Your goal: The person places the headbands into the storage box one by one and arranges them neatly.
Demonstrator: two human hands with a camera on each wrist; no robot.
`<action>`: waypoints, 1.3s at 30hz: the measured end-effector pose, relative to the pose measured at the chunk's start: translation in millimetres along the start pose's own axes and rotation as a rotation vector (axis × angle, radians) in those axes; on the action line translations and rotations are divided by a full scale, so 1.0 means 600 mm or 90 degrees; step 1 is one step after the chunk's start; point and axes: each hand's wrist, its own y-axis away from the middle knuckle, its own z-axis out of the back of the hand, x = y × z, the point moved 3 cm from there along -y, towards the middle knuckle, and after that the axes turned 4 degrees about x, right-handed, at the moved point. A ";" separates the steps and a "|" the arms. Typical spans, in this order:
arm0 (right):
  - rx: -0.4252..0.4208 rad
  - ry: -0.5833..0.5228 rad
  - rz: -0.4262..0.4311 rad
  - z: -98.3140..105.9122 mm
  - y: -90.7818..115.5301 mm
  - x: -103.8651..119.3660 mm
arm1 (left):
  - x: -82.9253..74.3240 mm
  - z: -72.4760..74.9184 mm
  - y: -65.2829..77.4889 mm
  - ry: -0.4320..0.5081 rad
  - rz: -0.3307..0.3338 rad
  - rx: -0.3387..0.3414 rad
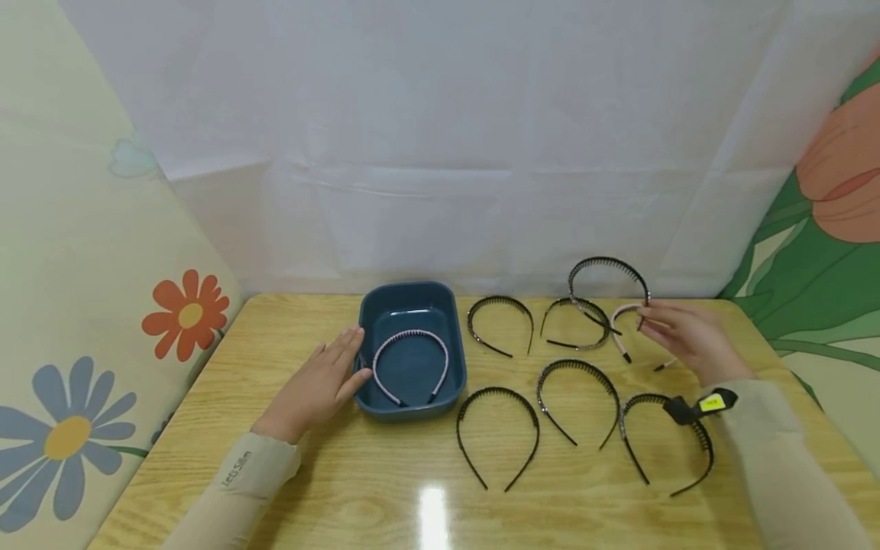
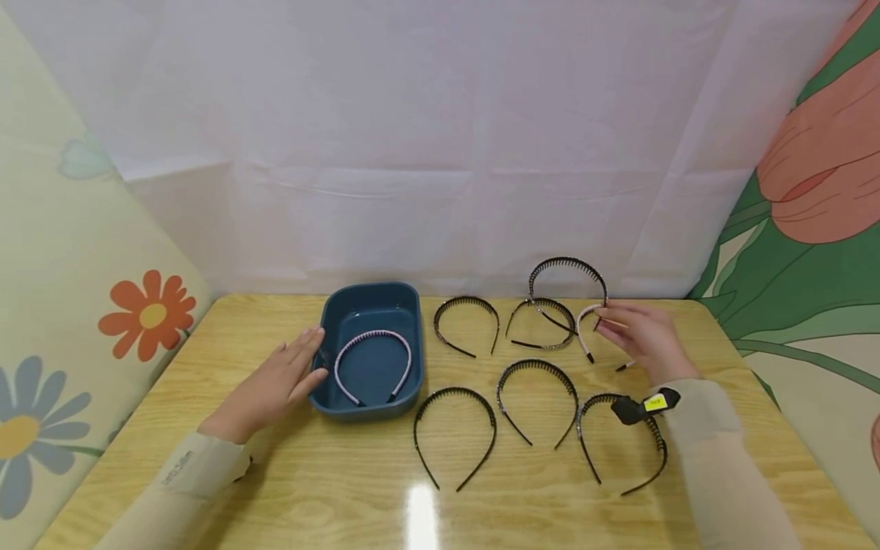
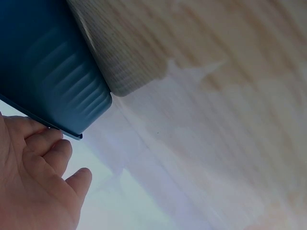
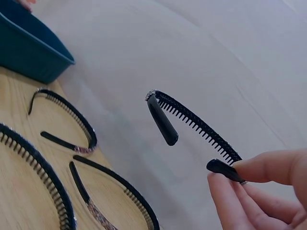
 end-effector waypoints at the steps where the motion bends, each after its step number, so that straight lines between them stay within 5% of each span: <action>1: 0.006 -0.008 0.002 -0.005 -0.002 -0.002 | 0.000 0.000 0.000 0.001 0.000 0.000; 11: 0.025 -0.005 0.000 -0.056 -0.007 -0.018 | -0.001 0.000 0.000 0.003 0.001 0.003; 22: 0.035 0.122 -0.022 -0.115 -0.018 -0.051 | -0.002 0.003 0.001 0.005 -0.002 -0.001; 39: 0.087 0.079 -0.013 -0.178 -0.032 -0.105 | -0.004 0.007 0.005 0.009 0.006 0.005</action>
